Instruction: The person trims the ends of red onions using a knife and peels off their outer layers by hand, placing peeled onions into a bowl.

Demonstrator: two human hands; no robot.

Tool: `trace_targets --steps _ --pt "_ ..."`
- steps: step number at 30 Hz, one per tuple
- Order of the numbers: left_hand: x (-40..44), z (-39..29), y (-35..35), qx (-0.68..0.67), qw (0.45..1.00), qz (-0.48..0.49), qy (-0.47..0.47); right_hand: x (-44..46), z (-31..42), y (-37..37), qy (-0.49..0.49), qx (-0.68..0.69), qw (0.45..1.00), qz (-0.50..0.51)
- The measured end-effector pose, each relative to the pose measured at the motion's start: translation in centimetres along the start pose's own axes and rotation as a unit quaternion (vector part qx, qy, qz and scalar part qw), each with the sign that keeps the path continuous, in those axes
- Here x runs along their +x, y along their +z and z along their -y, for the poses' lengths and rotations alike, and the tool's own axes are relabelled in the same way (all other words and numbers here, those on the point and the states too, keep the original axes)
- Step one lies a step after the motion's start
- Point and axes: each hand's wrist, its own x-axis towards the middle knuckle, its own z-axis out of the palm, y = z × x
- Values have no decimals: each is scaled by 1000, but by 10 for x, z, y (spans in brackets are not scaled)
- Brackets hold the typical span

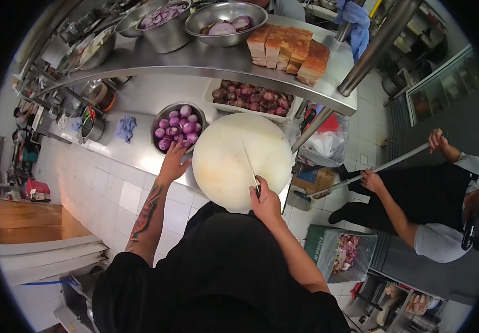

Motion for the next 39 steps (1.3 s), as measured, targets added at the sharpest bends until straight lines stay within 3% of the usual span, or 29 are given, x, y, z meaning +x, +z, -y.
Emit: trace_targets --steps 3,5,6,9,11,13,16,20,22,25,30,33,36,39 --pt "21 -6 -20 6 998 20 52 1 4 1 -6 1 1000 -19" --pt "40 -34 -58 -176 975 97 -100 -2 1 3 7 5 999 -35" --pt "46 -29 -55 -182 981 39 -54 -2 -1 6 20 9 999 -50" --pt "67 -18 -52 -191 981 -31 22 1 -8 9 35 34 994 -99" --pt "77 -16 -50 -206 977 -27 47 -1 -19 14 94 108 987 -79" --pt "83 -10 -42 -166 977 -97 87 -1 -11 13 114 115 982 -97" --pt "81 17 -10 -166 976 -67 122 -3 -7 16 127 106 978 -130" --pt "89 37 -36 -167 980 -36 106 -10 11 22 126 19 971 -204" --pt "100 51 -49 -123 987 103 3 -10 10 30 122 6 964 -236" --pt "120 56 -55 -145 984 56 84 -9 14 35 128 -13 953 -273" --pt "169 30 -41 -228 960 77 145 -7 24 35 145 -55 943 -296" --pt "202 -4 -18 -215 933 41 285 -4 21 38 155 -67 936 -310" --pt "227 -43 10 -237 918 78 308 -6 22 39 154 -49 937 -311" --pt "229 -58 40 -199 936 53 286 -7 23 39 183 -57 932 -307"
